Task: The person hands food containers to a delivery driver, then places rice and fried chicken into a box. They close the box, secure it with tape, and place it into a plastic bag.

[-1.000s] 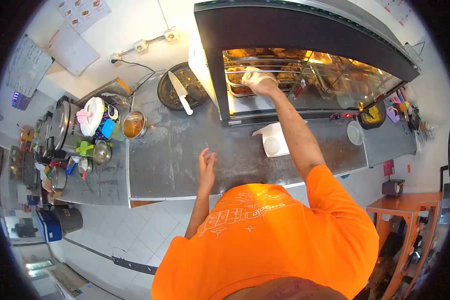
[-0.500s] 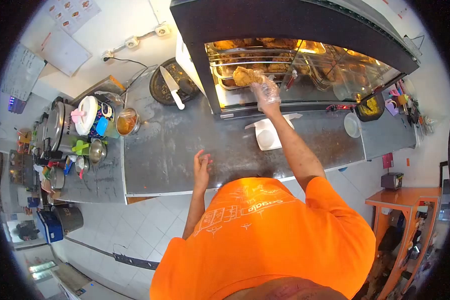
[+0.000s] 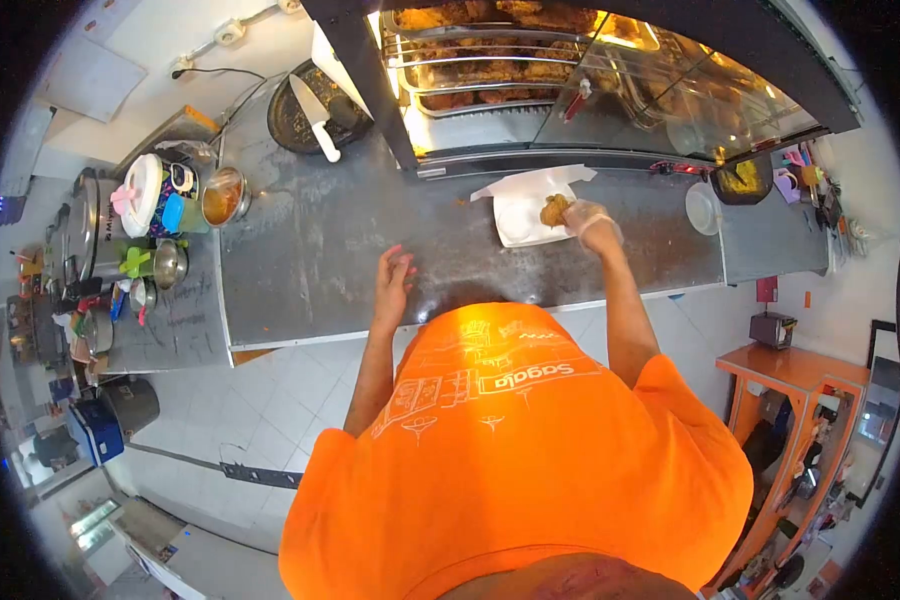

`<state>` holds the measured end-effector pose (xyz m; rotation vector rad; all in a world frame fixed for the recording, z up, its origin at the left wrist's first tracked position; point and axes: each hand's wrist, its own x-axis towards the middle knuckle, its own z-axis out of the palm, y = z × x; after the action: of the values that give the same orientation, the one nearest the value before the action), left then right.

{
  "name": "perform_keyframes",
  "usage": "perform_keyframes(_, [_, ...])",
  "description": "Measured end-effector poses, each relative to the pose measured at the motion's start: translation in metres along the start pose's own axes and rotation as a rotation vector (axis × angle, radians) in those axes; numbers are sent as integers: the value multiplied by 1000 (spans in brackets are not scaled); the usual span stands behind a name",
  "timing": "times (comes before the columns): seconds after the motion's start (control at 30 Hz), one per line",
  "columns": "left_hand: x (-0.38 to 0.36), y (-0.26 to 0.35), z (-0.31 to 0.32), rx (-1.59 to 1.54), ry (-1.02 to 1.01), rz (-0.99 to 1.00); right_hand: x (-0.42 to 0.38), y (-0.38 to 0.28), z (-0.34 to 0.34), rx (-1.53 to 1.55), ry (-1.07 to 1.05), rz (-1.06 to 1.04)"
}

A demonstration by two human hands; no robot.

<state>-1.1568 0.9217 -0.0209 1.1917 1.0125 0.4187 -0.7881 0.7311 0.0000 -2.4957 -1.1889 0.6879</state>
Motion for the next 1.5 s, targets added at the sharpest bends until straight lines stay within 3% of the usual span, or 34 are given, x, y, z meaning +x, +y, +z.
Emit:
perform_keyframes(0.07, [2, 5, 8, 25, 13, 15, 14, 36, 65, 216, 166, 179])
perform_keyframes(0.1, [4, 8, 10, 35, 19, 28, 13, 41, 75, -60, 148, 146])
perform_keyframes(0.2, [15, -4, 2, 190, -189, 133, -21, -95, -10, -365, -79, 244])
perform_keyframes(0.27, [9, 11, 5, 231, -619, 68, -8, -107, 18, -346, 118, -110])
perform_keyframes(0.3, [4, 21, 9, 247, -836, 33, -5, -122, 30, -49, 220, -376])
perform_keyframes(0.33, [-4, 35, 18, 212, -897, 45, -6, -155, 34, 254, 316, -637])
perform_keyframes(0.4, [-24, 56, 40, 139, -1014, 68, 25, -170, 80, -67, 376, -805])
perform_keyframes(0.5, [-28, 62, 40, 233, -779, -68, 97, -179, 141, -392, -105, -143])
perform_keyframes(0.57, [-20, 44, 24, 246, -679, 1, 95, -183, 149, -446, -13, -105])
perform_keyframes(0.6, [-19, 38, 12, 252, -630, 28, 115, -155, 189, -396, 58, -198])
perform_keyframes(0.67, [-18, 33, -7, 186, -623, 21, 118, -159, 187, -364, 9, -208])
perform_keyframes(0.73, [-8, 9, -21, 111, -614, 4, 110, -203, 167, -249, -95, -240])
perform_keyframes(0.77, [-8, 6, -23, 35, -517, -48, 105, -232, 159, -99, -114, -255])
perform_keyframes(0.8, [-2, 8, -24, -87, -373, -61, 103, -258, 161, 127, -116, -257])
perform_keyframes(0.87, [16, 15, -29, -326, -90, -81, 116, -287, 209, 1139, -49, -427])
perform_keyframes(0.97, [77, 22, -68, -148, -39, 344, 137, -363, 200, 909, 233, -333])
perform_keyframes(1.07, [126, 77, -70, -830, 94, 419, 175, -418, 169, 994, 410, -280])
perform_keyframes(1.1, [150, 91, -80, -800, 78, 421, 186, -434, 154, 971, 563, -335])
perform_keyframes(1.2, [229, 110, -98, -799, 87, 360, 303, -434, 178, 802, 276, -115])
perform_keyframes(1.27, [272, 112, -98, -897, 167, 222, 294, -442, 148, 700, 235, -137])
perform_keyframes(1.37, [311, 96, -99, -709, -45, 283, 290, -446, 128, 382, 281, -198])
perform_keyframes(1.4, [313, 99, -98, -707, -42, 270, 309, -434, 164, 208, 469, -243])
perform_keyframes(1.47, [329, 114, -105, -826, -117, 192, 321, -402, 205, 534, 239, -486])
perform_keyframes(1.5, [344, 119, -116, -848, -43, 57, 293, -394, 195, 815, 190, -584])
